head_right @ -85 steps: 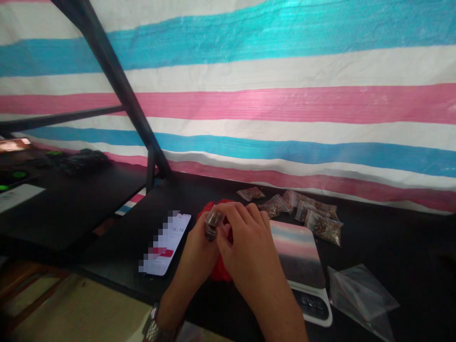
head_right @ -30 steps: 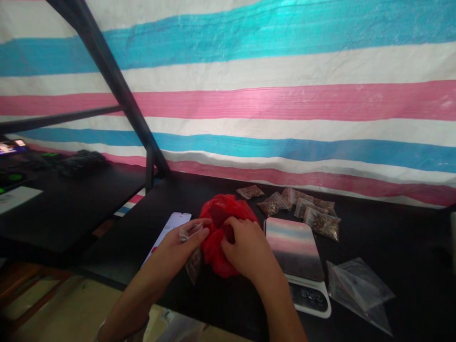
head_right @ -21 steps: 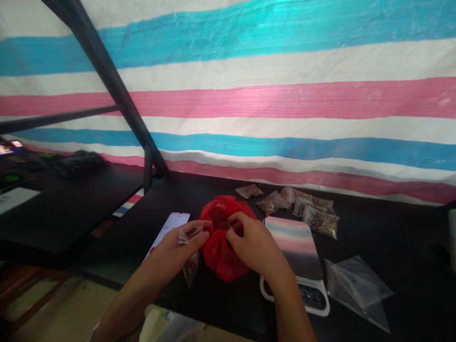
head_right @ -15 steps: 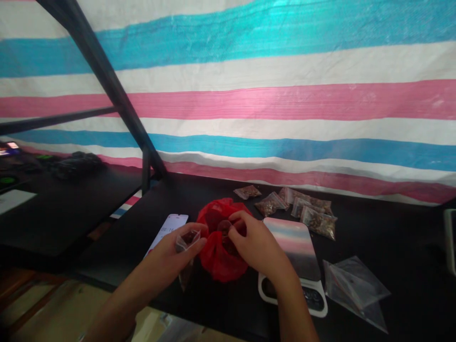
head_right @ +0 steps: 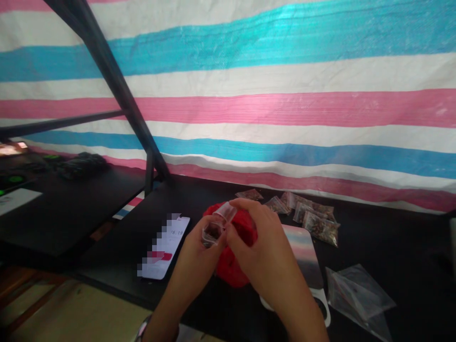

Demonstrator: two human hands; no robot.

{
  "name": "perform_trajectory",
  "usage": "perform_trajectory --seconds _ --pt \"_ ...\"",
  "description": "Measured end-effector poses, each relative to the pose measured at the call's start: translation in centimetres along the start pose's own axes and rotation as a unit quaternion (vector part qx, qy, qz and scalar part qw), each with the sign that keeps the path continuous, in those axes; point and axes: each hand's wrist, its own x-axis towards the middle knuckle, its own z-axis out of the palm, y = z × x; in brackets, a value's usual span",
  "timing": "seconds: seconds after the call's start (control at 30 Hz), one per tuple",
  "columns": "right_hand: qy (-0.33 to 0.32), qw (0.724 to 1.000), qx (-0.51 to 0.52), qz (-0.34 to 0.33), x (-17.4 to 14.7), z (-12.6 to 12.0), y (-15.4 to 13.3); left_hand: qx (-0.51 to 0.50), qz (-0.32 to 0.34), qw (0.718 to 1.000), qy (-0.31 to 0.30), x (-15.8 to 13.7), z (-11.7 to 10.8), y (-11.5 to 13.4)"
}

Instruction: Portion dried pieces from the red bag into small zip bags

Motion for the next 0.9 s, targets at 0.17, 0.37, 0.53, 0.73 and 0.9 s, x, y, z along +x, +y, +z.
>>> perform_trajectory --seconds 0.17,0.37,0.53,0.73,0.9 --pt "-0.026 0.995 -0.046 -0.088 -0.4 0.7 0.4 -0.044 0.011 0.999 -0.015 0.2 0.4 -0.2" --pt "-0.02 0.992 -0.04 -0.122 -0.4 0.3 0.2 -0.015 0.015 1.0 -0.013 0.3 0.5 -0.5" --pt "-0.023 0.997 -0.052 -0.053 0.1 -0.2 1.5 0.035 0.015 0.999 0.039 -0.4 -0.7 1.5" --pt "-0.218 0.97 -0.099 0.037 -0.1 0.8 4.7 0.112 -0.065 0.983 -0.127 -3.7 -1.3 2.9" --pt "-0.291 0.952 -0.072 0.059 -0.9 1.3 4.1 0.174 -0.079 0.959 -0.209 -5.5 -0.2 0.2"
